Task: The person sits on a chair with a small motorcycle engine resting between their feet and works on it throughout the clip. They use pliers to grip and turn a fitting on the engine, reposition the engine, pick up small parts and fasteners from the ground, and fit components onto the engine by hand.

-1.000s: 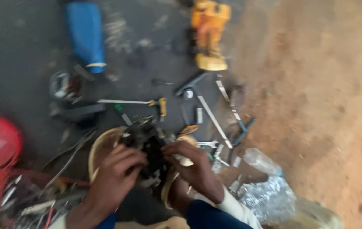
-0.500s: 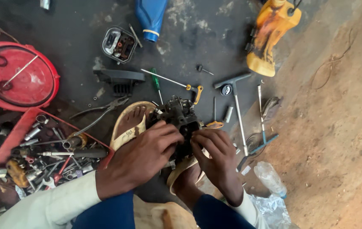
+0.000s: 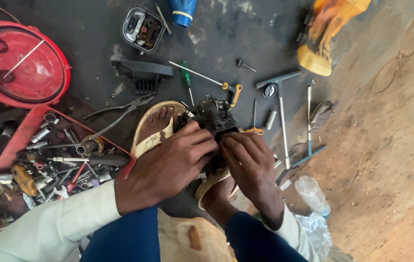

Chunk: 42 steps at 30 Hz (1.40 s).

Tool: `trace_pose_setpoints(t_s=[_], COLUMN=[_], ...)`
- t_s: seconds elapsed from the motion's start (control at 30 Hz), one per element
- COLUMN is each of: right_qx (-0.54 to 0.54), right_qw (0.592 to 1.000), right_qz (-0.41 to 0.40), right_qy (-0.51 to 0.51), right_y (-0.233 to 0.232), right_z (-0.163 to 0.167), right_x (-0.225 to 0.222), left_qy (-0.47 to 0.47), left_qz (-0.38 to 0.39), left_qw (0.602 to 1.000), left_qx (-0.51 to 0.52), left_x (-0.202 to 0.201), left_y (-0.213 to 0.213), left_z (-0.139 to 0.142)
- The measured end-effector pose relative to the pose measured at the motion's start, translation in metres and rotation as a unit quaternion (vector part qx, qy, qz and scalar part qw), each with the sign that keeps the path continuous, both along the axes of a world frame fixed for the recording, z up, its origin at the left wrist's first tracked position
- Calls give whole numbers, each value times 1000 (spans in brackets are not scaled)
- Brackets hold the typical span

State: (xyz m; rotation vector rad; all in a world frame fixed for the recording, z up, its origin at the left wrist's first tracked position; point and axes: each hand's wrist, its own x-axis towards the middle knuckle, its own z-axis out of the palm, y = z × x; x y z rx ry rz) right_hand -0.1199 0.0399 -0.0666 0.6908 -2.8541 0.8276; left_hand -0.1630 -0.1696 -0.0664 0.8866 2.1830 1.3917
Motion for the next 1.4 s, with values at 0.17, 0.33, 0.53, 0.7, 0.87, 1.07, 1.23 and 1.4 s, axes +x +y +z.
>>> trace_pose_setpoints(t_s=[0.17, 0.33, 0.53, 0.7, 0.87, 1.07, 1.23, 1.4], right_qx=[-10, 6, -2, 32, 47, 51, 47, 41], right_qw=[998, 997, 996, 993, 992, 991, 991, 991], right_qz=[-17, -12, -7, -3, 14, 12, 1, 1], right_qy=[-58, -81, -90, -113, -120, -122, -127, -127], right_y=[0, -1, -2, -3, -1, 0, -2, 0], right_z=[7, 11, 13, 18, 20, 20, 19, 20], right_x=[-1, -2, -2, -2, -4, -5, -4, -6], left_qy=[-31, -7, -8, 2, -11, -7, 37, 112], left_qz=[11, 0, -10, -3, 4, -2, -1, -25], left_qw=[999, 1000, 1000, 1000, 1000, 1000, 999, 993], left_qx=[12, -2, -18, 6, 24, -14, -10, -35], left_x=[1, 2, 3, 3, 3, 6, 7, 8], left_y=[0, -2, -1, -4, -3, 2, 8, 3], left_z=[0, 0, -3, -1, 0, -8, -12, -9])
